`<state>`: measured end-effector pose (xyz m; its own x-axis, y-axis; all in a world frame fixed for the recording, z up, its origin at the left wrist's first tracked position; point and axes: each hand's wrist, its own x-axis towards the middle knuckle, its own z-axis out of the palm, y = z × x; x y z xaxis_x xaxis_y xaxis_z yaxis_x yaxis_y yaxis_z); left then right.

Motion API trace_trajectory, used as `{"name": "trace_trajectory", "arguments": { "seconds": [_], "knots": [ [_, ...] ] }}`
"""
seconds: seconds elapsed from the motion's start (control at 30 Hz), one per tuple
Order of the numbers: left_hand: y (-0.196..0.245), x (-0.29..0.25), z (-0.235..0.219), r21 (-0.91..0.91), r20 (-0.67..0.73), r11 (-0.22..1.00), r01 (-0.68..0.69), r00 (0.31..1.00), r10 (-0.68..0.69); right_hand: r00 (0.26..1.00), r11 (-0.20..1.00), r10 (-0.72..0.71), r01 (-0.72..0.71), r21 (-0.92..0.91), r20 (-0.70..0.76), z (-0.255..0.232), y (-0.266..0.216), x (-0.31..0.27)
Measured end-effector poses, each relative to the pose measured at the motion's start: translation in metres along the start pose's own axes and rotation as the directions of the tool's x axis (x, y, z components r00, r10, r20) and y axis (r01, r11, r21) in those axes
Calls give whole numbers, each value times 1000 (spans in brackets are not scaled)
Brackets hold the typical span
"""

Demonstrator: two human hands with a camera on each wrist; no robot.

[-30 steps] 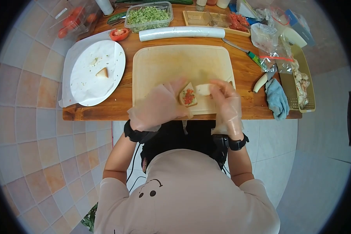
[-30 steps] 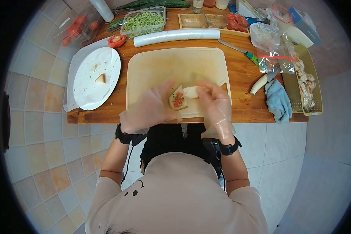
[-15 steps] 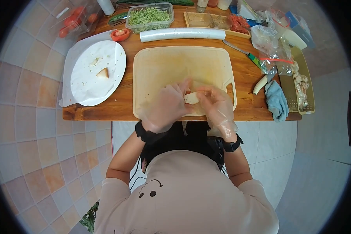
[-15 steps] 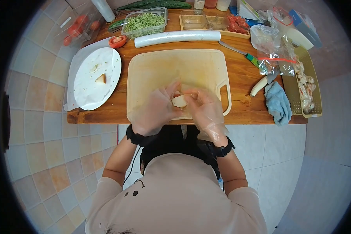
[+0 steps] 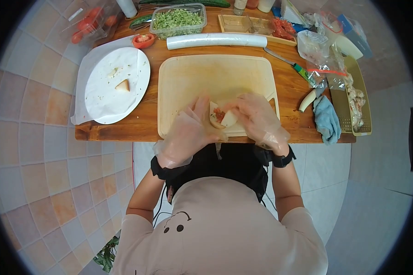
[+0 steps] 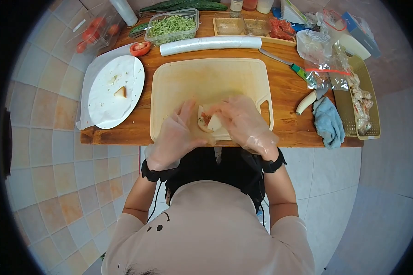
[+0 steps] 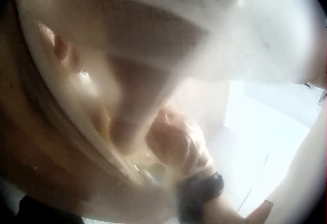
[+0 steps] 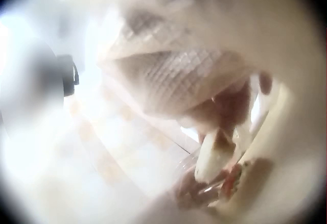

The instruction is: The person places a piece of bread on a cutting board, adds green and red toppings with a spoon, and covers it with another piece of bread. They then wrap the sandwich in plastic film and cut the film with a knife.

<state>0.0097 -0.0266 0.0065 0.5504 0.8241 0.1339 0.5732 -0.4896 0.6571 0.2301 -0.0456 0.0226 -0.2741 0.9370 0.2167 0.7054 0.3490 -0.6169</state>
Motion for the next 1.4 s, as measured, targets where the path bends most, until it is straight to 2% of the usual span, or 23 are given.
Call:
{"name": "trace_trajectory", "arguments": {
  "seconds": [0.07, 0.17, 0.27, 0.37, 0.47, 0.57, 0.67, 0.77, 0.87, 0.97, 1.1, 1.2, 1.3, 1.37, 1.4],
  "knots": [
    [-2, -4, 1, 19, -1, 1000, 1, 1000, -1, 987, 995, -94, 99, -30, 128, -4, 2, 8],
    [-8, -6, 7, 3, -8, 1000, 12, 1000, -12, 986, 1000, -25, 26, -7, 164, -3, -10, 26],
    [-8, -6, 7, -44, -24, 998, 35, 999, -36, 987, 995, -69, 79, -61, 146, 4, -2, 37],
    [-11, -6, 8, -52, -27, 997, 62, 998, -63, 990, 997, -48, 56, -61, 134, 14, 6, 39],
    [-14, -7, 11, -56, -42, 998, 42, 998, -44, 998, 999, -28, 30, -40, 55, 15, 4, 32],
    [-14, -8, 10, -38, -36, 999, 39, 999, -40, 990, 995, -85, 79, -58, -115, 16, 7, 24],
    [-13, -9, 8, 4, -37, 1000, 20, 999, -20, 988, 998, -43, 35, -56, -150, 7, -2, 8],
    [-16, -10, 9, 41, -45, 999, -11, 999, 13, 987, 989, -68, 47, -143, -143, 6, -10, -12],
    [-14, -7, 7, 61, -20, 998, -24, 999, 25, 971, 944, -237, 238, -226, 31, 0, -10, -16],
    [-9, 0, 7, 111, -13, 991, -69, 997, 71, 997, 985, -80, 82, -150, 18, 5, -23, -12],
    [-19, 5, 20, 119, -63, 981, -152, 985, 160, 992, 975, -109, 95, -201, -60, 15, -27, -8],
    [-17, 9, 17, -24, 1, 997, -76, 997, 76, 991, 973, -95, 74, -217, -91, 23, -25, -11],
    [-13, 12, 12, -50, 36, 997, -54, 998, 56, 977, 980, -119, 87, -177, -179, 27, -23, -13],
    [-20, 11, 20, 12, -18, 996, -87, 996, 87, 955, 983, -150, 117, -141, -256, 25, -21, -11],
    [-22, 10, 24, 43, -44, 994, -102, 994, 103, 959, 988, -116, 84, -130, -257, 23, -20, -13]
  ]
}}
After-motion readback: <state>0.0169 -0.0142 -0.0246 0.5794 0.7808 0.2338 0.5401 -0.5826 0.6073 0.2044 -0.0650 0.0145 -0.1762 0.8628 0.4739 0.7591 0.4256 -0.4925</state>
